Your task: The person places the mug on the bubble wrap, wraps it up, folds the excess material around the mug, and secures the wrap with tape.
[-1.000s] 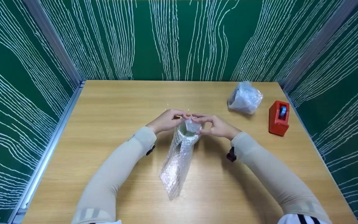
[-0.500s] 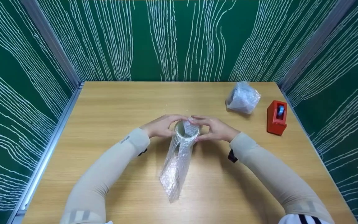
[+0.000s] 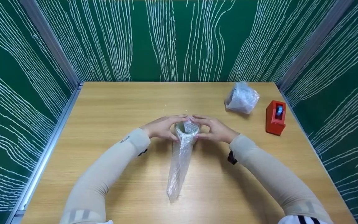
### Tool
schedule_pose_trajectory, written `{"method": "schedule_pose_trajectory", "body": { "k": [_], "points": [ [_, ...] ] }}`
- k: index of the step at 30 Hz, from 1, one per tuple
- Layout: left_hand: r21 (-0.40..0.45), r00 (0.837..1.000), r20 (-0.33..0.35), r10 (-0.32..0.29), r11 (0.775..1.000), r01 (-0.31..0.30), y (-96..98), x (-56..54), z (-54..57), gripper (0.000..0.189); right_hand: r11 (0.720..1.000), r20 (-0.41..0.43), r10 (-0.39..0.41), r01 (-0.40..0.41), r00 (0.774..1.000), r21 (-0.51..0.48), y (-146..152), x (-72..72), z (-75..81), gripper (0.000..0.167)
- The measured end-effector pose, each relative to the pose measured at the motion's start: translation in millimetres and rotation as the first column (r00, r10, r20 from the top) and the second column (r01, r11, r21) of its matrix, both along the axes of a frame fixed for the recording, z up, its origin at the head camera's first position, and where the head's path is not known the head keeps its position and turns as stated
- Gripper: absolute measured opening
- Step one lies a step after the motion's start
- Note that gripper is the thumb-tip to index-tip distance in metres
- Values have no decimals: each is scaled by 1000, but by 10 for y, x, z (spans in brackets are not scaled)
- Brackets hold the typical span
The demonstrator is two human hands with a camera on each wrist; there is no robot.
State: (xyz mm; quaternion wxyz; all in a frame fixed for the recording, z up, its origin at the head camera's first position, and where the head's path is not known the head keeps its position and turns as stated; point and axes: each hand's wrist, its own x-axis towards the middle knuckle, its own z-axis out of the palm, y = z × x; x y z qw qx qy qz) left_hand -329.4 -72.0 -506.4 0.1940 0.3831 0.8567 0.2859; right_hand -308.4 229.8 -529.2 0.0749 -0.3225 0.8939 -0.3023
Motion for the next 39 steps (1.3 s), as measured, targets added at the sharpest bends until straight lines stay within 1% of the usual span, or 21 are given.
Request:
{"method": "schedule_pose_trajectory", "body": {
  "k": [5, 7, 9, 13, 19, 22, 26, 29, 34, 37, 39],
  "points": [
    [27, 999, -8, 52, 998, -52, 77, -4, -26, 89, 999, 12, -39, 39, 999, 10, -7, 15, 8, 77],
    [48, 997, 1, 75, 996, -75, 112, 3, -41, 88, 999, 3, -50, 50, 999, 8, -6, 20, -3, 76],
    [69, 996, -3, 84, 994, -83, 151, 7, -65, 87, 998, -13, -58, 58, 998, 0, 4, 29, -23, 76],
    [93, 994, -44, 104, 991, -100, 176, 13, -117, 87, 998, -41, -63, 63, 997, -12, -13, 18, -56, 75],
    [133, 983, -109, 145, 983, -130, 183, 1, -216, 87, 995, -25, -100, 100, 995, 0, -52, -25, -39, 73],
    [161, 974, -156, 165, 977, -140, 192, -9, -276, 86, 992, -20, -122, 121, 992, -17, -76, -41, -40, 69],
    [197, 958, -221, 185, 970, -142, 229, -28, -357, 87, 992, 9, -120, 120, 993, -35, -96, -32, -24, 67],
    [208, 947, -250, 202, 966, -152, 267, -39, -403, 89, 994, 46, -110, 111, 993, -25, -87, -35, 0, 74],
    [217, 931, -284, 230, 961, -171, 317, -51, -451, 91, 991, 114, -127, 130, 985, -17, -72, -68, 13, 88],
    [226, 915, -323, 240, 959, -172, 340, -57, -479, 93, 990, 124, -133, 137, 983, -25, -81, -89, 6, 94],
    [235, 905, -344, 249, 956, -174, 355, -56, -496, 94, 990, 102, -127, 132, 987, -44, -98, -104, -5, 94]
  ]
}}
